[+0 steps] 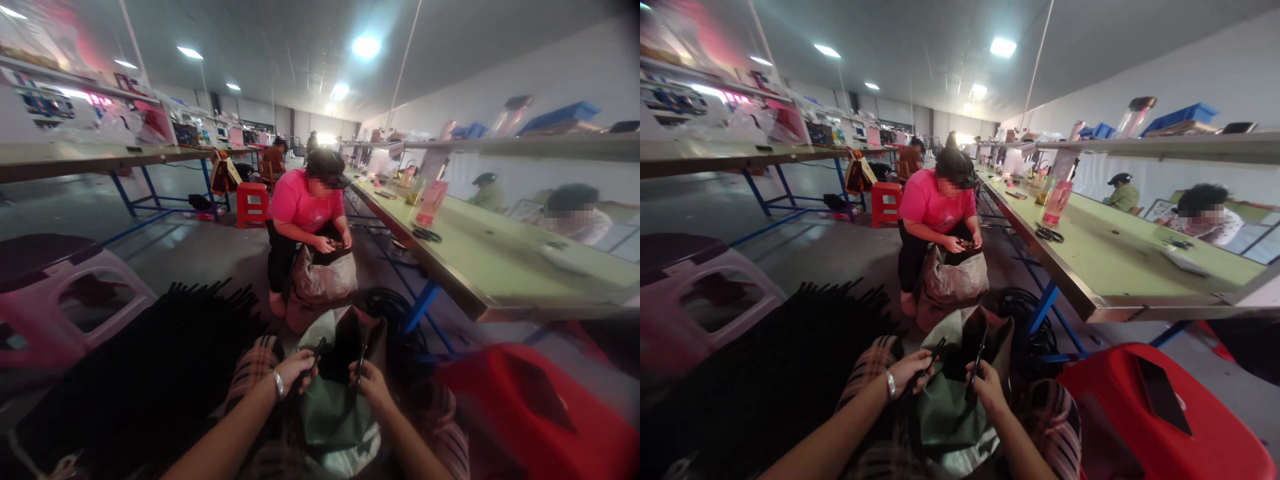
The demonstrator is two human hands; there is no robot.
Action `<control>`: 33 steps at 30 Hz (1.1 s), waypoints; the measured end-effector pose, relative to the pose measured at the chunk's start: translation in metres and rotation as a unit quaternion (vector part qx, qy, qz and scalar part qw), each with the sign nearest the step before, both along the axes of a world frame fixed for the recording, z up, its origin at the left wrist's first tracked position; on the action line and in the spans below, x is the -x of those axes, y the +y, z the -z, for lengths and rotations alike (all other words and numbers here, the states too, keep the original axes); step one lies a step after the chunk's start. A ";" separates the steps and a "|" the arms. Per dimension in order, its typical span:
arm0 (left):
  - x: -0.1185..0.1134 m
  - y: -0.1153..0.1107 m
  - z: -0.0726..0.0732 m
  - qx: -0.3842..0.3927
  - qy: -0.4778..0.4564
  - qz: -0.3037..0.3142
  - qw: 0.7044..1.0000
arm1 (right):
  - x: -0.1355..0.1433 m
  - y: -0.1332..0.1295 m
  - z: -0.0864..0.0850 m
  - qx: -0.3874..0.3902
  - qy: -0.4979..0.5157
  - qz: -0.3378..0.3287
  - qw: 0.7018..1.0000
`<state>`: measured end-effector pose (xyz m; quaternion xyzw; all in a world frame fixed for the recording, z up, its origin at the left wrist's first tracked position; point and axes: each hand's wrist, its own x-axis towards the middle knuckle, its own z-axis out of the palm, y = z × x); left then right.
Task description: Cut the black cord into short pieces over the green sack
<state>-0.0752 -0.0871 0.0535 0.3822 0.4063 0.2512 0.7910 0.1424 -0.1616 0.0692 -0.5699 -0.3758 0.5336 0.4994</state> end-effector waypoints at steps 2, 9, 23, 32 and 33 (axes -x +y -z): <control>-0.002 0.003 0.003 0.011 0.002 -0.002 1.000 | -0.005 0.009 -0.002 -0.013 -0.007 -0.011 1.000; -0.012 0.010 0.004 0.047 -0.043 -0.008 0.998 | -0.017 0.024 0.023 0.004 -0.040 -0.032 0.999; -0.027 0.016 0.010 -0.021 0.043 -0.001 0.999 | 0.000 0.007 0.060 0.070 0.025 -0.101 0.992; -0.035 0.016 0.004 -0.020 0.080 0.012 0.997 | 0.000 0.001 0.055 0.181 0.028 -0.187 0.965; -0.036 0.015 0.004 -0.022 0.085 0.014 0.996 | 0.000 0.001 0.053 0.186 0.027 -0.188 0.964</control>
